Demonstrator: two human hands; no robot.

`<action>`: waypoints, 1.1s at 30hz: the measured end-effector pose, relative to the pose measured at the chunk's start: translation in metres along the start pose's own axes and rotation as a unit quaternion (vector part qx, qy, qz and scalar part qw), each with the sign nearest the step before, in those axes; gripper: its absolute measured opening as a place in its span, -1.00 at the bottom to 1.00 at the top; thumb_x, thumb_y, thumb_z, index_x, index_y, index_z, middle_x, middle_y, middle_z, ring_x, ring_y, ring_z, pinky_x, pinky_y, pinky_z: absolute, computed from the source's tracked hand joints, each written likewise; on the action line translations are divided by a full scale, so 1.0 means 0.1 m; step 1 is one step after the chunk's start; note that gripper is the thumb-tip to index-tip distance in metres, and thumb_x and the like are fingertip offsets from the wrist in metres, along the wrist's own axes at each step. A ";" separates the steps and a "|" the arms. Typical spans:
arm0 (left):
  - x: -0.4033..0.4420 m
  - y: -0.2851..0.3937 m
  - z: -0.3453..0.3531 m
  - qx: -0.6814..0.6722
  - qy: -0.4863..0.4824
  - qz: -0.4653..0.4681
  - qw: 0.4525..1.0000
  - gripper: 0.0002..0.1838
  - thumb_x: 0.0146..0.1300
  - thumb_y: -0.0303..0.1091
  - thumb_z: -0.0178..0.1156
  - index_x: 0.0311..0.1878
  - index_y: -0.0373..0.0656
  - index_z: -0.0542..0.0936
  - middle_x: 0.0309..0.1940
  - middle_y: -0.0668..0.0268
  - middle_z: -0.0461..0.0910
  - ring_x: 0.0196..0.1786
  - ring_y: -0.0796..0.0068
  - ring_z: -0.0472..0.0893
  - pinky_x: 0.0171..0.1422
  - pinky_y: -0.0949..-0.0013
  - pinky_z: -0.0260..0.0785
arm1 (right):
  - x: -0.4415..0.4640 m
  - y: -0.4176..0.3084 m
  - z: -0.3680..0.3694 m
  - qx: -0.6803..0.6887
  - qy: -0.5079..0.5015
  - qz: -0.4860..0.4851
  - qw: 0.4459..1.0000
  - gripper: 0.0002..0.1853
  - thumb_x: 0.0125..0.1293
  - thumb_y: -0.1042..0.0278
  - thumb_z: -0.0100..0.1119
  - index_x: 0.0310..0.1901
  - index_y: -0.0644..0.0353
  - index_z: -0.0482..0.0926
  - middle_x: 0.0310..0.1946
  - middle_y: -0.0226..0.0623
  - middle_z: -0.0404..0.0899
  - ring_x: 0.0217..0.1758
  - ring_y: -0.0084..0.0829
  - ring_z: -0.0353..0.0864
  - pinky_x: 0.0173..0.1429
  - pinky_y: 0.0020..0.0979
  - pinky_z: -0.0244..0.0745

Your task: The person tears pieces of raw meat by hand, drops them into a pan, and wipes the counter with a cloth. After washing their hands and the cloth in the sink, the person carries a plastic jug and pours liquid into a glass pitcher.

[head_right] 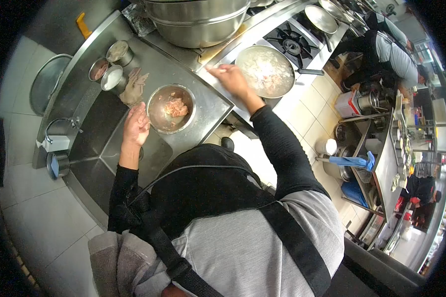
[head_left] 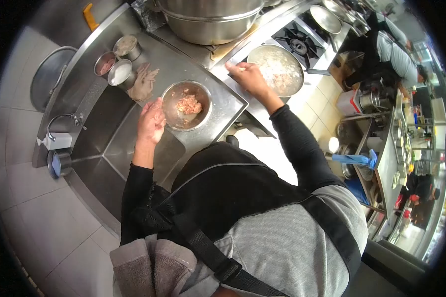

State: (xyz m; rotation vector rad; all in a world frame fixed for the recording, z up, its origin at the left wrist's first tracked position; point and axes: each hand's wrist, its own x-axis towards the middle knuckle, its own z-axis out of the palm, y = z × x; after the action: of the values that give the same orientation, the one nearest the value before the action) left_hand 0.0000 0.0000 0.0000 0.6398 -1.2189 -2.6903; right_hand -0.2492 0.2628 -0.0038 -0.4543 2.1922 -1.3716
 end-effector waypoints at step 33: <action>-0.04 -0.13 0.06 -0.019 0.063 0.067 0.996 -0.83 0.35 -0.42 0.26 -0.06 -0.23 0.55 -0.25 0.22 0.64 -0.21 0.47 0.61 -0.13 0.48 0.44 | -0.36 -0.67 0.71 0.291 -0.237 -0.045 0.926 -0.73 0.50 0.16 0.14 -0.19 0.22 0.58 -0.51 -0.52 0.46 -0.55 -0.67 0.34 -0.42 -0.62 0.30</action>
State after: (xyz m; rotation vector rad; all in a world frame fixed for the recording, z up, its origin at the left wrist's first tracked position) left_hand 0.0018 0.0144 -0.0049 0.6866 -1.1344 -2.5157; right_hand -0.1781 0.2011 0.0399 -0.5845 1.3154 -1.6643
